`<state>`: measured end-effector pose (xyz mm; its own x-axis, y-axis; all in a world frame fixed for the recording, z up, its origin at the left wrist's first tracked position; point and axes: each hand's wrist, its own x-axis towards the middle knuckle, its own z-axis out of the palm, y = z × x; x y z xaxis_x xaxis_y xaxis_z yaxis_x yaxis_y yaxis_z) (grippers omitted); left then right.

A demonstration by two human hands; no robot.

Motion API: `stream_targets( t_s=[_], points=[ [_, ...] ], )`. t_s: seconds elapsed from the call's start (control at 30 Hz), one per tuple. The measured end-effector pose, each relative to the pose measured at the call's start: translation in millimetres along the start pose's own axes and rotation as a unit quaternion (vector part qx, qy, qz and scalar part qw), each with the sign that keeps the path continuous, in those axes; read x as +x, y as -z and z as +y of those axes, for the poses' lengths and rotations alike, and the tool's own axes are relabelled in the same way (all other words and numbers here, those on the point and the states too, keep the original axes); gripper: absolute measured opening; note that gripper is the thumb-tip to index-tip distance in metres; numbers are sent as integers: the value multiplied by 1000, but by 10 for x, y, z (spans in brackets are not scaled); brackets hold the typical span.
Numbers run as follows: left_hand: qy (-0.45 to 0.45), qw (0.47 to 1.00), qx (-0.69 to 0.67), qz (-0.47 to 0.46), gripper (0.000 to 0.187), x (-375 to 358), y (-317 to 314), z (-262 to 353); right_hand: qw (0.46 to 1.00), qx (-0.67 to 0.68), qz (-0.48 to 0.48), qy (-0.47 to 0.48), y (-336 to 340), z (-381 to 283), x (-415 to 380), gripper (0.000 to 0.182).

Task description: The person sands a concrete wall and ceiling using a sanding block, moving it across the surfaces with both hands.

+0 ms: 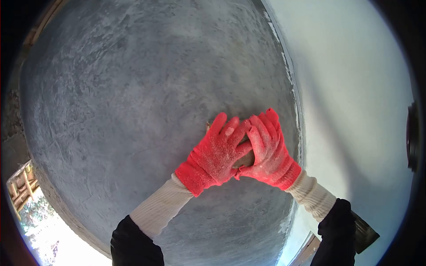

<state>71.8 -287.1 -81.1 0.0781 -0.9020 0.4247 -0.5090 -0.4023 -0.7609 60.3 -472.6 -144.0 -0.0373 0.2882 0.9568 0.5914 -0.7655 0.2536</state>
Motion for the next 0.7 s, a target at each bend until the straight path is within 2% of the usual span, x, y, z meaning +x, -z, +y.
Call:
stream_targets(
  t_s=[0.07,0.13,0.17,0.2,0.23,0.3,0.37,0.4,0.43,0.47,0.53,0.57,0.63,0.7],
  points=[
    [-38,998,-32,25,72,-90,53,-61,999,-9,20,35,-156,13,-59,109],
    [-20,996,-68,59,69,-263,256,-171,997,-17,39,66,-152,13,-33,107],
    [-6,991,-105,88,66,-369,353,-271,996,-36,-21,75,-103,14,17,107],
    [19,985,-64,158,64,-480,419,-414,992,-56,-78,84,-55,25,78,108],
    [42,972,-22,228,62,-594,487,-577,991,-61,-71,91,-9,60,170,108],
    [146,937,75,309,54,-734,646,-874,988,-124,-84,43,91,198,423,106],
    [214,906,149,335,54,-836,764,-1150,987,-158,22,-20,142,420,812,98],
    [215,904,151,337,54,-898,749,-1248,975,-202,87,-44,130,608,1015,93],
    [257,887,152,352,54,-957,686,-1349,955,-245,151,-67,96,796,1200,89],
    [299,867,153,367,54,-997,654,-1414,955,-246,154,-62,66,932,1370,89],
    [295,868,143,374,54,-981,679,-1378,956,-149,202,-149,54,908,1678,83],
    [292,869,129,378,54,-980,683,-1352,962,-128,190,-149,-8,780,1635,79],
    [286,866,124,390,54,-1015,673,-1365,990,-124,74,-3,-3,83,1491,78],
    [274,866,123,401,55,-1010,676,-1373,971,-61,-76,218,-174,-317,1293,80]
  ],
)
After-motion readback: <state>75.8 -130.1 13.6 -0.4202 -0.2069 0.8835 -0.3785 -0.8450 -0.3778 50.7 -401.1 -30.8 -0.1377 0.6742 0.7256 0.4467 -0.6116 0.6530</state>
